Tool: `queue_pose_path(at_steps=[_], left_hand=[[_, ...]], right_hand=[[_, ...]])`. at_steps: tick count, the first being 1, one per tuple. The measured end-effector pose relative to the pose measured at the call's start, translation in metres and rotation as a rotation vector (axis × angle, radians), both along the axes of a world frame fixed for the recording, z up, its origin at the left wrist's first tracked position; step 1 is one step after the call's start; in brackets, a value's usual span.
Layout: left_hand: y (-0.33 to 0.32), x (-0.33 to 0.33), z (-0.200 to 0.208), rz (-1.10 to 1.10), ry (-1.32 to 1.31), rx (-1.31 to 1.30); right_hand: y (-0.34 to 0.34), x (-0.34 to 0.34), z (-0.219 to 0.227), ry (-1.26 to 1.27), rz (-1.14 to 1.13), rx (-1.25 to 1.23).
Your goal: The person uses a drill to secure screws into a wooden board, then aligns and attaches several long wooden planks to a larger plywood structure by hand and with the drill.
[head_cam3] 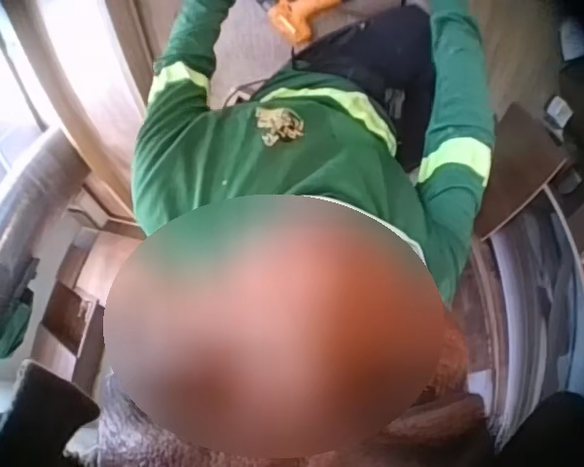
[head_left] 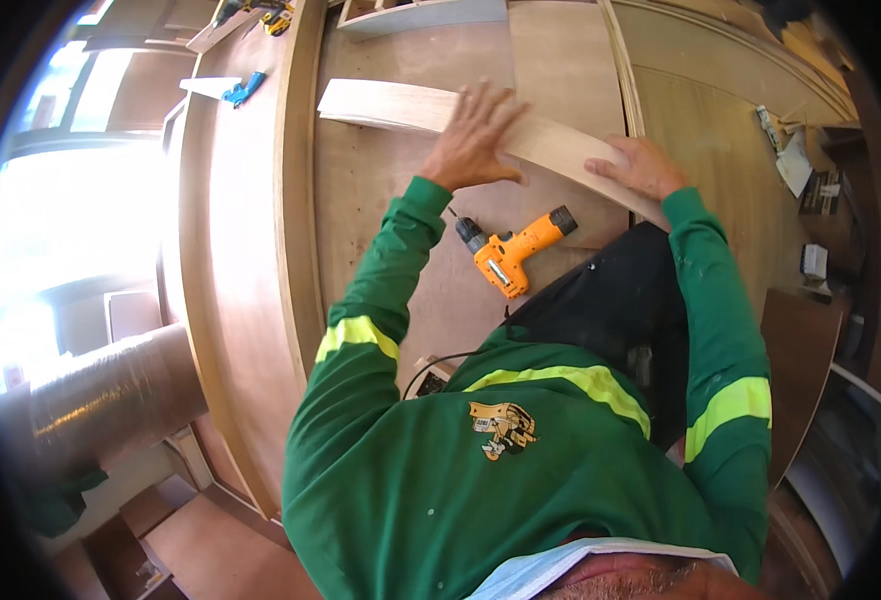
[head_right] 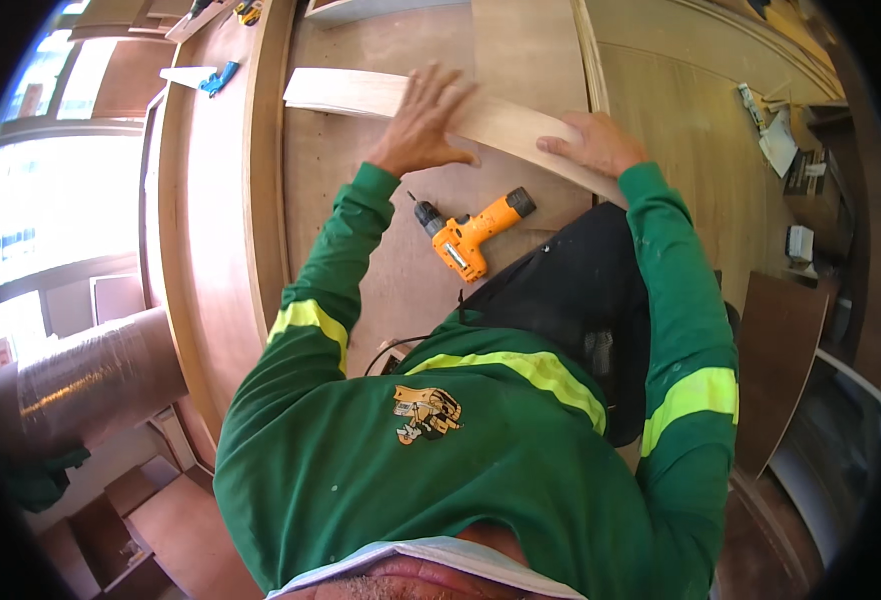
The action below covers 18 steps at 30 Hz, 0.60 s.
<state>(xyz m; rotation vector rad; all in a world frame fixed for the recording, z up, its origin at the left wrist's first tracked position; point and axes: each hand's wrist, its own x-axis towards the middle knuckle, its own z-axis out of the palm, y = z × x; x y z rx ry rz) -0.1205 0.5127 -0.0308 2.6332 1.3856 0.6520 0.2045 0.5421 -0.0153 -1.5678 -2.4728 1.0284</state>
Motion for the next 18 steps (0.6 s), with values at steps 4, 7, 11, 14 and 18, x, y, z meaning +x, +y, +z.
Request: queue_pose_path(at_steps=[4, 7, 11, 14, 18], left_hand=[[0.022, 0.032, -0.002, -0.247, 0.2, -0.004], [0.041, 0.037, -0.006, -0.277, 0.107, -0.142], [0.03, 0.047, -0.007, -0.259, 0.112, -0.027], [0.035, 0.055, -0.004, -0.247, 0.15, -0.059], [0.051, 0.058, -0.006, -0.255, 0.191, -0.103]], right_hand=[[-0.006, -0.009, 0.011, -0.016, -0.02, 0.048], [-0.004, 0.01, 0.014, -0.03, -0.047, 0.049], [-0.027, 0.088, 0.0, 0.217, -0.243, 0.037], [-0.07, 0.147, -0.02, 0.367, -0.335, -0.092], [-0.09, 0.135, -0.049, 0.417, -0.366, 0.055]])
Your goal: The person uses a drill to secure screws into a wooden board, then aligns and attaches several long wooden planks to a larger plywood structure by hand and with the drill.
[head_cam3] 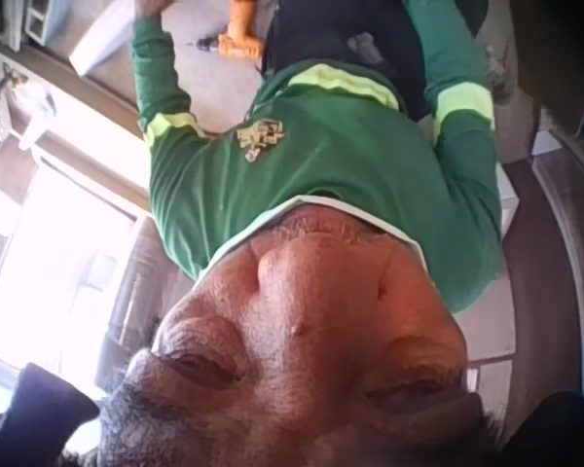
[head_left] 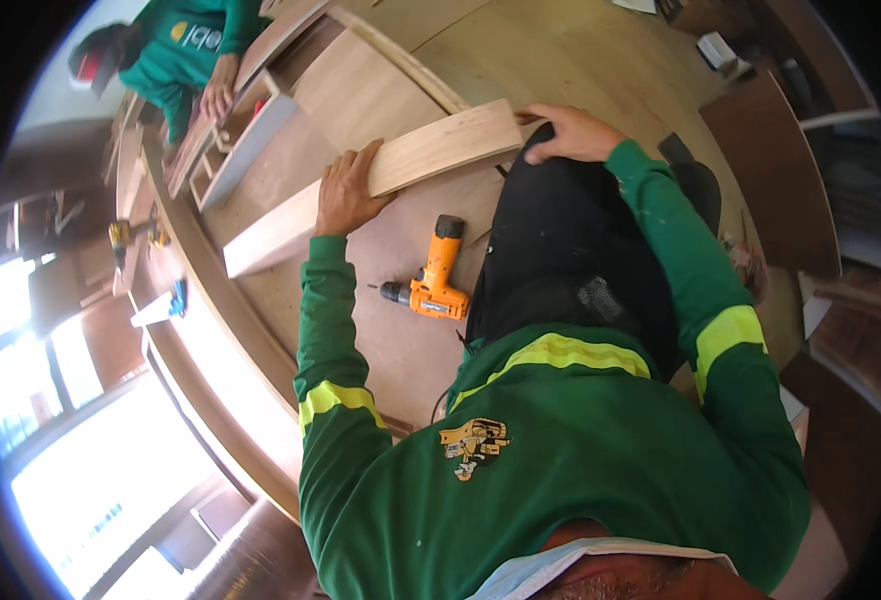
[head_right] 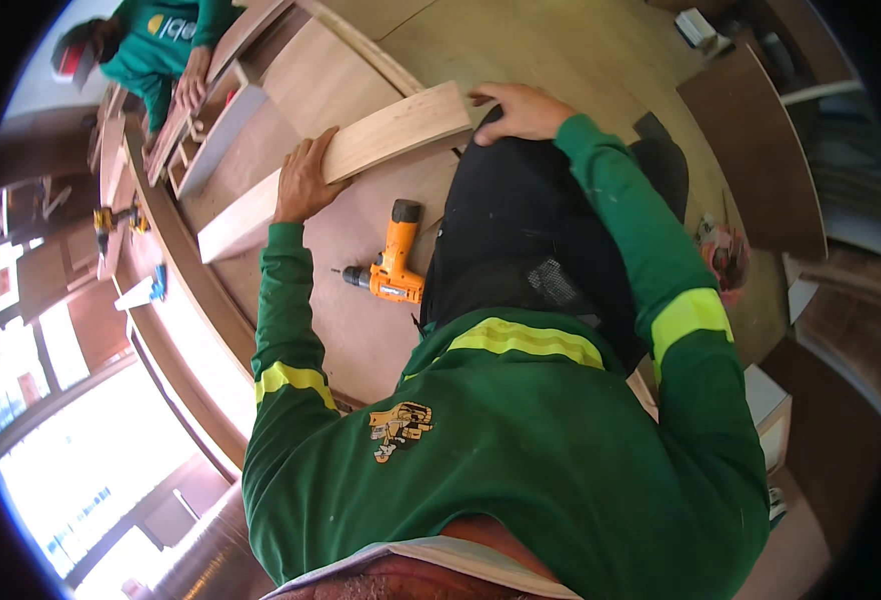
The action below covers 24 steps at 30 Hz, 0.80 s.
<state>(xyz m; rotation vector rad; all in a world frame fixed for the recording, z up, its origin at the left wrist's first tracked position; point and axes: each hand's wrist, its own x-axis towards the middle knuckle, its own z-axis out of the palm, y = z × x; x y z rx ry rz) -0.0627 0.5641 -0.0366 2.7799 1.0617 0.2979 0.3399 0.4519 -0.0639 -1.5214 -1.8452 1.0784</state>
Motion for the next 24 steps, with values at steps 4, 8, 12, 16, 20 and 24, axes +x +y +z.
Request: queue_pose_path(at_steps=[4, 8, 12, 16, 20, 24], left_hand=[[0.016, 0.012, 0.003, -0.03, 0.028, -0.065], [0.031, 0.001, 0.005, -0.069, 0.003, -0.151], [0.017, 0.021, 0.013, 0.011, 0.038, -0.195], [0.014, 0.011, 0.007, 0.043, 0.08, -0.128], [0.018, 0.017, 0.003, -0.016, 0.056, -0.04], [0.021, 0.02, -0.001, -0.001, 0.103, -0.064]], right_hand=[[0.023, -0.029, 0.001, -0.202, -0.047, -0.2], [0.022, -0.035, 0.013, -0.104, -0.099, -0.13], [0.018, -0.014, -0.012, -0.136, -0.243, 0.004], [0.022, -0.015, -0.01, -0.119, -0.218, -0.021], [0.023, -0.011, -0.008, -0.109, -0.203, -0.019], [0.021, -0.016, 0.006, -0.113, -0.175, -0.063]])
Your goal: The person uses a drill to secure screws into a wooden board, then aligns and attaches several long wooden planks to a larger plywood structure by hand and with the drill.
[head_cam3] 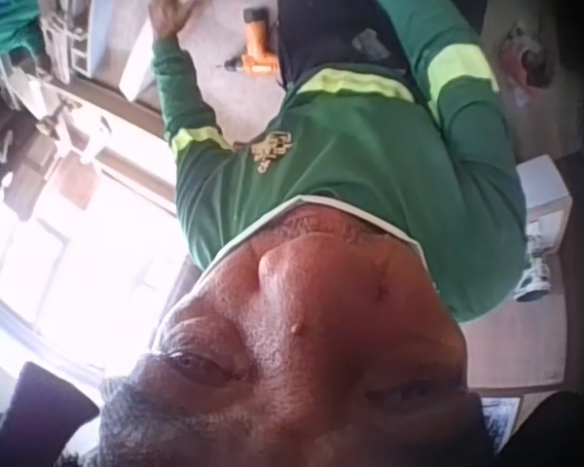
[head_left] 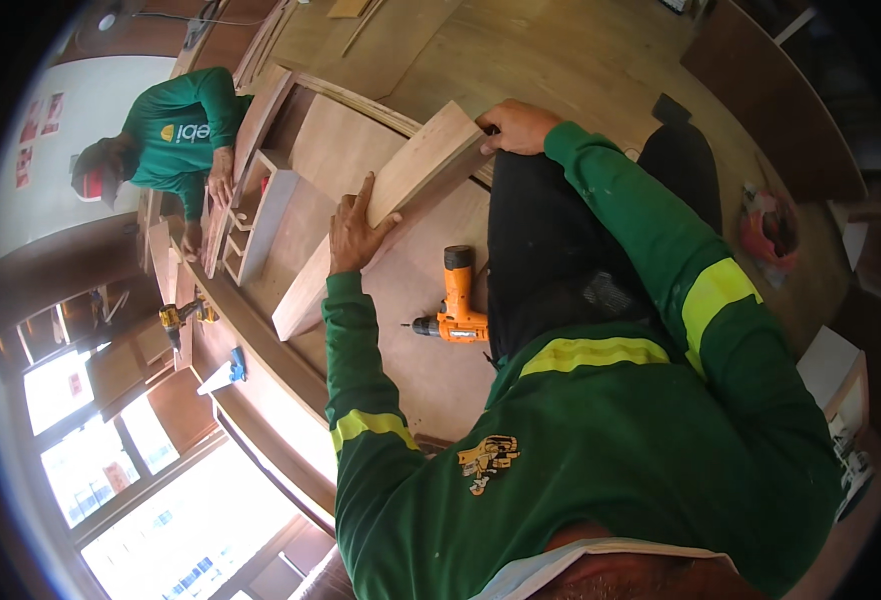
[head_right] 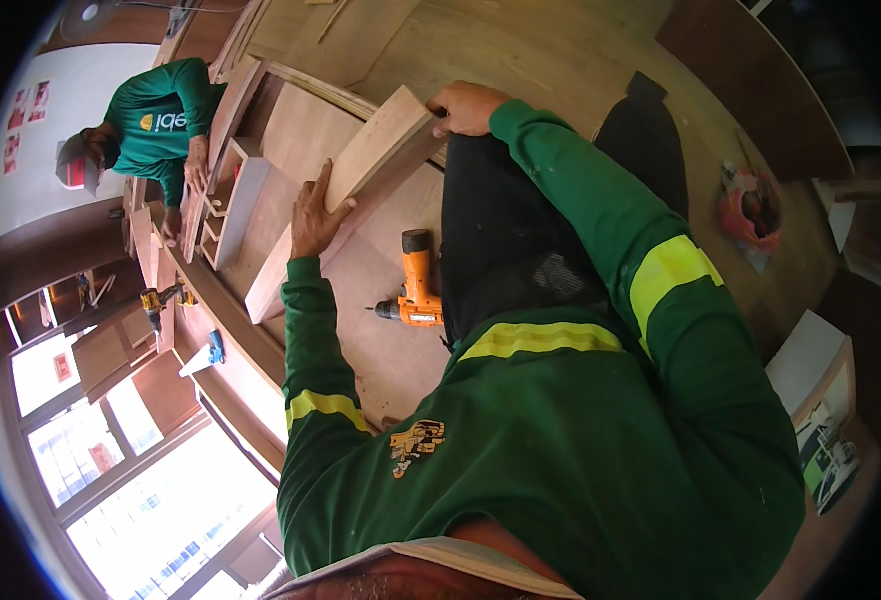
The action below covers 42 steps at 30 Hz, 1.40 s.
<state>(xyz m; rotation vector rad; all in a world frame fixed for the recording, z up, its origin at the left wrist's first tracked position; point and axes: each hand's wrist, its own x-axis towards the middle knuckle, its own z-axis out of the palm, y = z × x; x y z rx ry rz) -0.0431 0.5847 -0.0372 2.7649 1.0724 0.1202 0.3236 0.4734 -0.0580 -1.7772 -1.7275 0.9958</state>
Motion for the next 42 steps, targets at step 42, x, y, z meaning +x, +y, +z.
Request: queue_pose_path(at_steps=[42], left_hand=[[-0.006, 0.002, -0.003, -0.228, -0.024, 0.173]], right_hand=[[0.012, -0.015, 0.007, 0.573, -0.358, -0.219]])
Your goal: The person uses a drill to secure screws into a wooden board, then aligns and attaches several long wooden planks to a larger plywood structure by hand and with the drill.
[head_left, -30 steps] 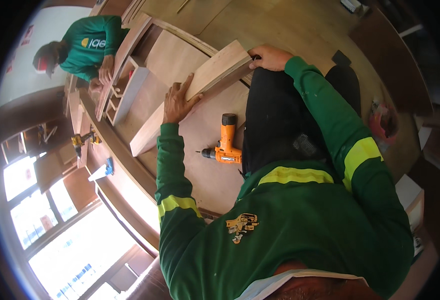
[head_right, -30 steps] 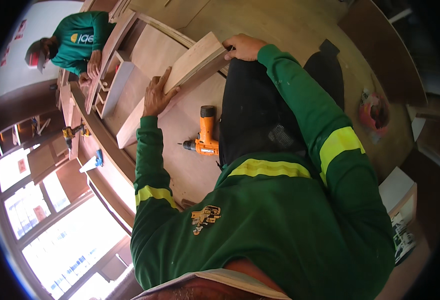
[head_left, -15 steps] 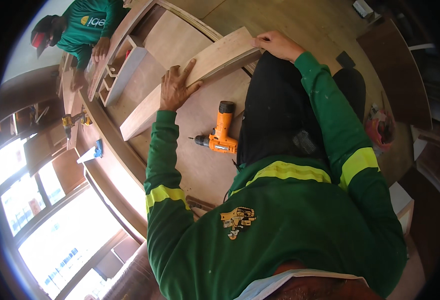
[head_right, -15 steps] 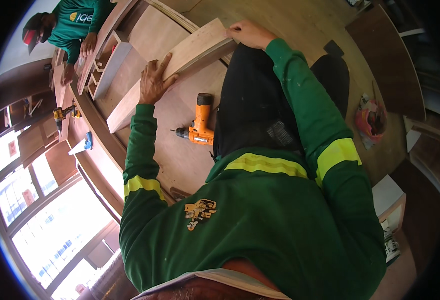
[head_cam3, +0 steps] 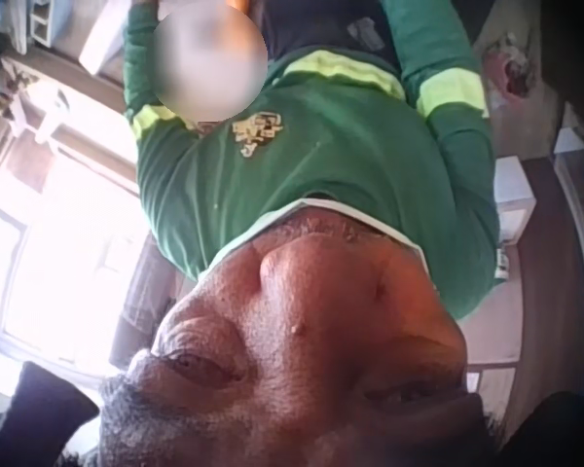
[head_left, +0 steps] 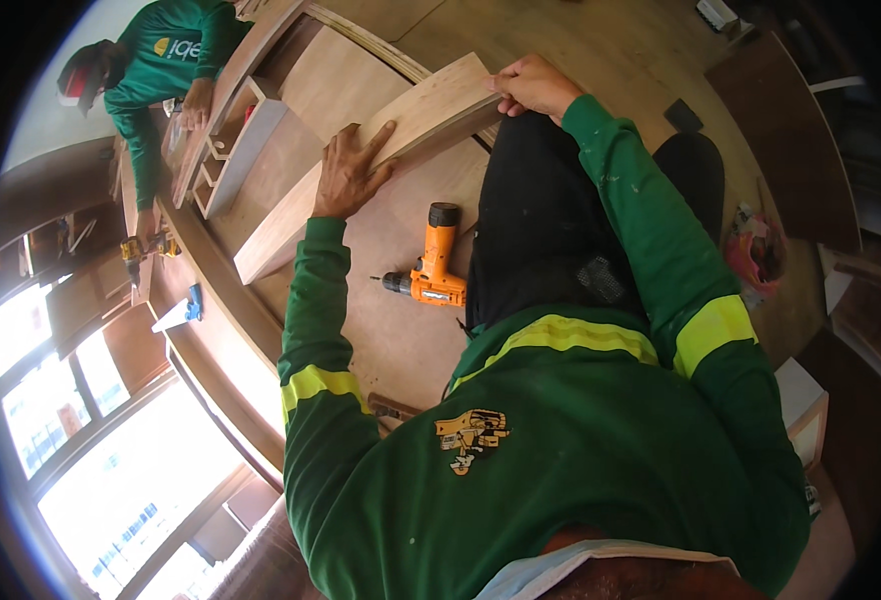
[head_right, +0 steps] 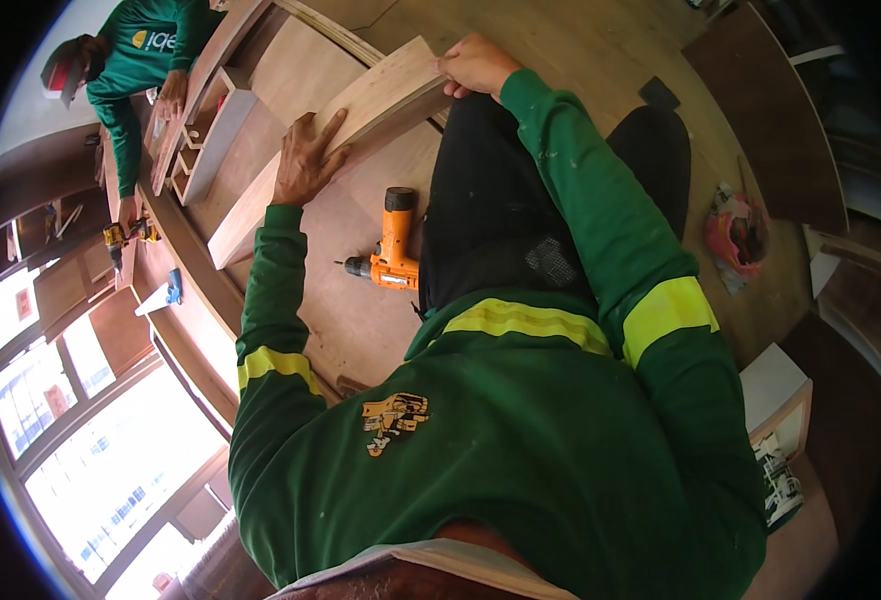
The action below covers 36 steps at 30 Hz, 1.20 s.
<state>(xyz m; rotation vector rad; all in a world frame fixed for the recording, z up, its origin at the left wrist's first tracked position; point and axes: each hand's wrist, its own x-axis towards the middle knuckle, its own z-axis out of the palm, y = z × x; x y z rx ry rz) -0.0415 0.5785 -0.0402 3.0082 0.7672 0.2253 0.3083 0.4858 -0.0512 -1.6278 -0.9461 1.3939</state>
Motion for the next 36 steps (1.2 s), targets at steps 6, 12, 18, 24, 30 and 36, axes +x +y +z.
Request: queue_pose_path(at_steps=[6, 12, 18, 24, 30, 36], left_hand=[[0.003, 0.004, 0.001, -0.007, -0.012, -0.018], [0.003, 0.004, 0.0, -0.039, -0.045, 0.01], [0.007, -0.01, -0.011, -0.009, -0.029, 0.013], [0.008, -0.004, -0.017, -0.048, -0.073, 0.059], [0.041, -0.018, -0.022, -0.045, -0.071, -0.284], [0.064, 0.008, -0.009, -0.08, -0.051, -0.241]], right_hand=[[-0.001, 0.006, -0.006, 0.066, 0.006, 0.006], [-0.002, 0.023, -0.008, 0.304, -0.011, -0.043], [0.001, 0.008, -0.006, -0.038, 0.082, 0.051], [-0.004, 0.0, -0.013, -0.34, 0.052, 0.093], [0.029, -0.003, -0.033, -0.245, 0.026, 0.028], [0.058, 0.002, -0.047, 0.039, -0.008, -0.01]])
